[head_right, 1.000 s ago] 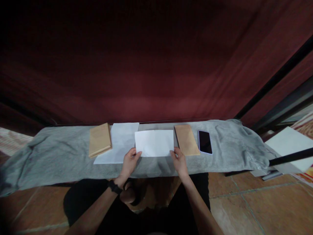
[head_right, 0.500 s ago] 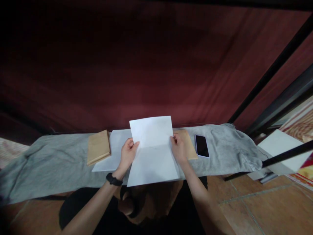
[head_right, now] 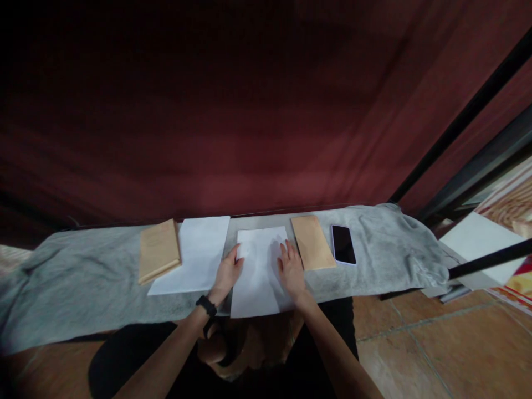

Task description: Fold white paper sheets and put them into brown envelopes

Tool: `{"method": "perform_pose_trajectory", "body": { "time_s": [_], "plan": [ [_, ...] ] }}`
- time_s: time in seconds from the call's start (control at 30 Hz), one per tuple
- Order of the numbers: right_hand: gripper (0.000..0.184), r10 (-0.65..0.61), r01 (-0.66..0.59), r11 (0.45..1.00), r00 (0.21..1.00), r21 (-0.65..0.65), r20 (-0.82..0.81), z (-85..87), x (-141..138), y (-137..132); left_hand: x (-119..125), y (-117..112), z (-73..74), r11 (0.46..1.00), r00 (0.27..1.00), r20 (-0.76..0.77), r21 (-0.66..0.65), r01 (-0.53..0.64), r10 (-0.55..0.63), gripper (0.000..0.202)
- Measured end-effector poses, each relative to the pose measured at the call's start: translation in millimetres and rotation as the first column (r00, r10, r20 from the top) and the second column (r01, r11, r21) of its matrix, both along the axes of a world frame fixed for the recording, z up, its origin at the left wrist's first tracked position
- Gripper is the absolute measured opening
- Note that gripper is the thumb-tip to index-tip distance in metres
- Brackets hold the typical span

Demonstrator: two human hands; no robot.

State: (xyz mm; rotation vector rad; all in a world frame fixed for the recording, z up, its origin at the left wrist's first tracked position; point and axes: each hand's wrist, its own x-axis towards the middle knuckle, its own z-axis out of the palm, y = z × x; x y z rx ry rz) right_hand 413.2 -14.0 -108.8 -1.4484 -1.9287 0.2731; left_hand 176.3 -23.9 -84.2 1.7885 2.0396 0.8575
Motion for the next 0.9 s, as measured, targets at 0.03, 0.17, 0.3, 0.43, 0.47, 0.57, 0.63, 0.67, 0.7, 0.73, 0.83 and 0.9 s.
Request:
{"method": "perform_pose_trajectory", "body": {
  "time_s": [0.03, 0.17, 0.3, 0.43, 0.47, 0.57, 0.63, 0.67, 0.7, 0.73, 0.83, 0.9],
  "plan": [
    [0.048, 0.043, -0.044, 0.999, 0.995, 0.003, 0.093, -2.8, -5.0, -4.4, 4.6, -3.2, 1.2, 1.000, 0.992, -0.126, 0.028, 0.003, 0.000, 0.057],
    [0.052, 0.072, -0.072, 0.997, 0.945, -0.013, 0.318, -11.2, -21.7, -18.7, 34.5, -11.1, -0.5, 0.985, 0.907, -0.395, 0.023, 0.168, -0.146, 0.051],
    [0.054, 0.026, -0.029, 1.000, 0.924, 0.003, 0.382, -13.6, -26.8, -23.3, 62.3, -4.5, -11.3, 0.944, 0.847, -0.423, -0.075, 0.322, -0.322, 0.049],
    [0.054, -0.045, 0.030, 0.998, 0.924, 0.047, 0.381, -16.2, -22.7, -25.5, 62.3, 7.1, -18.2, 0.951, 0.836, -0.465, -0.043, 0.306, -0.290, 0.054],
    [0.054, -0.059, 0.039, 0.997, 0.925, 0.061, 0.375, -17.1, -20.4, -26.8, 58.0, 8.7, -19.1, 0.954, 0.835, -0.474, -0.040, 0.296, -0.279, 0.055],
    [0.058, -0.072, 0.037, 0.994, 0.930, 0.104, 0.360, -20.0, -10.4, -33.2, 40.1, 4.4, -21.3, 0.966, 0.831, -0.500, -0.040, 0.257, -0.242, 0.058],
    [0.060, -0.071, 0.026, 0.991, 0.932, 0.129, 0.357, -21.8, -1.9, -39.4, 27.5, -9.3, -22.3, 0.968, 0.826, -0.514, -0.037, 0.247, -0.230, 0.058],
    [0.060, -0.068, 0.019, 0.990, 0.932, 0.139, 0.356, -22.7, 2.6, -42.9, 21.9, -19.5, -22.4, 0.967, 0.823, -0.518, -0.034, 0.254, -0.235, 0.058],
    [0.061, -0.062, 0.010, 0.989, 0.932, 0.147, 0.356, -23.5, 7.0, -46.6, 16.9, -31.6, -22.0, 0.962, 0.816, -0.522, -0.032, 0.272, -0.248, 0.058],
    [0.061, -0.053, -0.003, 0.988, 0.932, 0.153, 0.357, -24.2, 11.2, -50.4, 12.5, -45.0, -21.0, 0.955, 0.808, -0.526, -0.032, 0.294, -0.266, 0.058],
    [0.061, -0.004, -0.057, 0.986, 0.933, 0.160, 0.359, -25.6, 22.4, -61.0, 2.4, -86.1, -14.4, 0.899, 0.750, -0.526, -0.069, 0.433, -0.402, 0.061],
    [0.059, 0.037, -0.094, 0.984, 0.937, 0.149, 0.347, -25.7, 28.7, -66.0, -2.8, -107.6, -8.4, 0.837, 0.696, -0.499, -0.121, 0.534, -0.516, 0.069]
  ]
}}
